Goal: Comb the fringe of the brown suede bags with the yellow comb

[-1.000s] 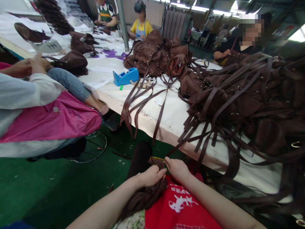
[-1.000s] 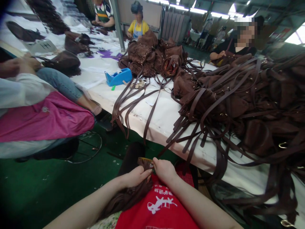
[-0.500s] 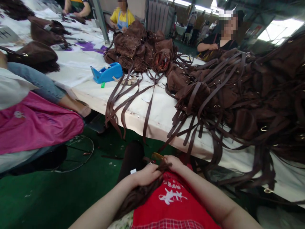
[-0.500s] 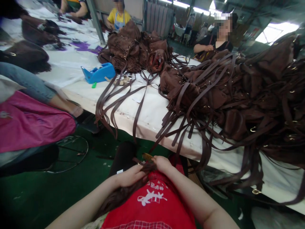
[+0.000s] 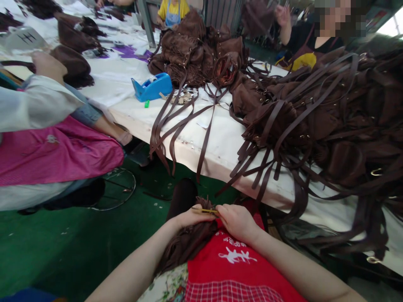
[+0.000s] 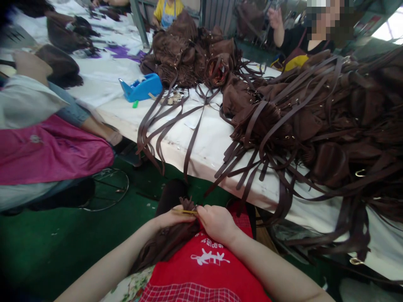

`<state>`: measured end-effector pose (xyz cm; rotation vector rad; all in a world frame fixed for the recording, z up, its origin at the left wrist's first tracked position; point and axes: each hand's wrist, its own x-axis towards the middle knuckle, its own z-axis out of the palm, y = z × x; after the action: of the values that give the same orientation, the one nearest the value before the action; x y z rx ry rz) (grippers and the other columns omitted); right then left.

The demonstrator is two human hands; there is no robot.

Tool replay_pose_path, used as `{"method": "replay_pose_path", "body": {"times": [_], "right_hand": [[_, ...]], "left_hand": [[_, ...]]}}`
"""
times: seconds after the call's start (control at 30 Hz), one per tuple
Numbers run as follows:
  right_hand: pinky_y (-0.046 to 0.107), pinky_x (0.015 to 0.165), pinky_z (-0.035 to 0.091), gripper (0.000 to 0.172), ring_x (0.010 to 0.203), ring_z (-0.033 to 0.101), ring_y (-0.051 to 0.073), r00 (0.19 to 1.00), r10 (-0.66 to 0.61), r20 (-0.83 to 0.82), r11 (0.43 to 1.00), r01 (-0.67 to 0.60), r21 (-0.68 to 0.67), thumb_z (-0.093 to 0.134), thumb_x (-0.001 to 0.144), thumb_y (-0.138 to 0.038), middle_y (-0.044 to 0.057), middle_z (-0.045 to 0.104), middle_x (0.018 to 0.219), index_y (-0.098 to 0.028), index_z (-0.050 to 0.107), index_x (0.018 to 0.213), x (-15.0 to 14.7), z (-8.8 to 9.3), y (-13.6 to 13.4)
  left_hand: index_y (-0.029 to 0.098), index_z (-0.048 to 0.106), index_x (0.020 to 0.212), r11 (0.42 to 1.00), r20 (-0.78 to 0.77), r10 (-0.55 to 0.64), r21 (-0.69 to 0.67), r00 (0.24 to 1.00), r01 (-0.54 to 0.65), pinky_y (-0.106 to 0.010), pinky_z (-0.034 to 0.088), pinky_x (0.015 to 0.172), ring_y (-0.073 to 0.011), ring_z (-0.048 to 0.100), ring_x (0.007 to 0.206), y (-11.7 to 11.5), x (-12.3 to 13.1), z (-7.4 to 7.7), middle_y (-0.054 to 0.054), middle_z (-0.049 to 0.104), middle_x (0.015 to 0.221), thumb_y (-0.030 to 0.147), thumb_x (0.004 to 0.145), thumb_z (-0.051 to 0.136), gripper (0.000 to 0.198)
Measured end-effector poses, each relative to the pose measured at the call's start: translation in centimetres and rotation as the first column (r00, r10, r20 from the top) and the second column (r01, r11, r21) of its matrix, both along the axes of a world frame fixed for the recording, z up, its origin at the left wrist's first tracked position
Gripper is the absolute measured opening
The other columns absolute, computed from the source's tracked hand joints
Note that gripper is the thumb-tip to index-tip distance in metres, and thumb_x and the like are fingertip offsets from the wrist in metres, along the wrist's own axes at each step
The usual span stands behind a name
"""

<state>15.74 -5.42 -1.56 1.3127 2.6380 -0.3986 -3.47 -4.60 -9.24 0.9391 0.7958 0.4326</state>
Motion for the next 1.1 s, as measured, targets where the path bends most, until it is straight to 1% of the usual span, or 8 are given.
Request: {"method": "replay_pose_path", "body": {"times": [0.1, 0.23, 0.33, 0.47, 0.6, 0.73, 0.97, 1.1], "right_hand": [[0.026, 0.055, 0.034, 0.023, 0.069, 0.061, 0.016, 1.000, 0.003, 0.019, 1.000, -0.004, 0.031, 0.034, 0.096, -0.027, 0.003, 0.065, 0.079, -0.021, 0.056, 0.095, -0.2, -0.1, 0.0], [0.026, 0.055, 0.034, 0.025, 0.070, 0.061, 0.015, 0.999, -0.040, 0.024, 0.999, 0.039, 0.036, 0.032, 0.097, -0.026, 0.003, 0.065, 0.080, -0.021, 0.056, 0.096, -0.3, -0.3, -0.1], [0.026, 0.056, 0.035, 0.025, 0.071, 0.062, 0.015, 0.997, -0.074, 0.028, 0.997, 0.073, 0.032, 0.031, 0.097, -0.026, 0.004, 0.066, 0.081, -0.021, 0.056, 0.096, -0.3, -0.5, -0.1], [0.025, 0.058, 0.037, 0.027, 0.074, 0.064, 0.017, 0.991, -0.115, 0.068, 0.992, 0.118, -0.045, 0.030, 0.098, -0.028, 0.006, 0.068, 0.083, -0.020, 0.056, 0.097, -0.3, -1.3, 0.3], [0.026, 0.059, 0.039, 0.030, 0.075, 0.066, 0.018, 0.981, -0.158, 0.114, 0.979, 0.170, -0.110, 0.029, 0.098, -0.034, 0.006, 0.070, 0.084, -0.022, 0.056, 0.097, 0.1, -3.4, 1.0], [0.025, 0.055, 0.038, 0.030, 0.071, 0.068, 0.019, 0.972, -0.171, 0.160, 0.976, 0.189, -0.107, 0.029, 0.098, -0.037, 0.005, 0.070, 0.080, -0.023, 0.055, 0.096, 0.7, -5.7, 1.6], [0.027, 0.059, 0.043, 0.034, 0.073, 0.068, 0.021, 0.968, -0.208, 0.141, 0.970, 0.223, -0.101, 0.026, 0.098, -0.039, 0.006, 0.071, 0.081, -0.023, 0.057, 0.100, 0.6, -7.1, 2.4], [0.031, 0.068, 0.046, 0.037, 0.085, 0.068, 0.024, 0.923, -0.339, 0.184, 0.899, 0.375, -0.226, 0.031, 0.097, -0.039, 0.011, 0.072, 0.092, -0.021, 0.061, 0.105, 1.4, -8.4, 2.5]], "left_hand": [[0.010, 0.070, 0.077, 1.000, 0.029, 0.028, -0.005, 0.999, -0.028, -0.027, 0.045, 0.068, -0.0149, 0.057, 0.069, 0.0, -0.3, -0.1, -0.003, 0.067, 0.074, 0.041, 0.065, 0.075, 0.034], [0.010, 0.067, 0.067, 0.999, 0.054, 0.008, -0.051, 0.999, -0.006, -0.025, 0.041, 0.061, -0.0124, 0.053, 0.061, 0.2, -0.6, 1.0, -0.002, 0.063, 0.064, 0.045, 0.069, 0.072, 0.035], [0.011, 0.066, 0.067, 0.998, 0.105, -0.051, -0.026, 0.993, 0.054, -0.026, 0.042, 0.067, -0.0131, 0.054, 0.064, 0.3, -0.6, 1.8, -0.003, 0.063, 0.066, 0.049, 0.074, 0.067, 0.039], [0.012, 0.060, 0.069, 0.997, 0.176, -0.075, -0.001, 0.981, 0.077, -0.027, 0.042, 0.071, -0.0126, 0.053, 0.066, 0.2, -0.2, 1.8, -0.002, 0.061, 0.067, 0.053, 0.082, 0.057, 0.043], [0.014, 0.054, 0.068, 0.997, 0.108, -0.070, 0.040, 0.992, 0.066, -0.026, 0.040, 0.065, -0.0113, 0.048, 0.063, 0.0, 0.1, 1.7, 0.000, 0.057, 0.067, 0.057, 0.082, 0.054, 0.045], [0.015, 0.055, 0.069, 0.989, 0.019, -0.083, 0.123, 0.996, 0.080, -0.027, 0.040, 0.070, -0.0123, 0.046, 0.066, -0.1, 0.0, 1.8, 0.000, 0.054, 0.068, 0.062, 0.083, 0.048, 0.049], [0.016, 0.051, 0.069, 0.985, -0.056, -0.105, 0.133, 0.993, 0.111, -0.025, 0.035, 0.060, -0.0107, 0.039, 0.059, -0.1, -0.1, 1.9, 0.003, 0.046, 0.063, 0.062, 0.083, 0.045, 0.049], [0.016, 0.050, 0.067, 0.967, -0.095, -0.133, 0.206, 0.987, 0.150, -0.026, 0.037, 0.063, -0.0115, 0.040, 0.061, -0.2, 0.3, 2.7, 0.002, 0.046, 0.063, 0.062, 0.085, 0.041, 0.050]]}}
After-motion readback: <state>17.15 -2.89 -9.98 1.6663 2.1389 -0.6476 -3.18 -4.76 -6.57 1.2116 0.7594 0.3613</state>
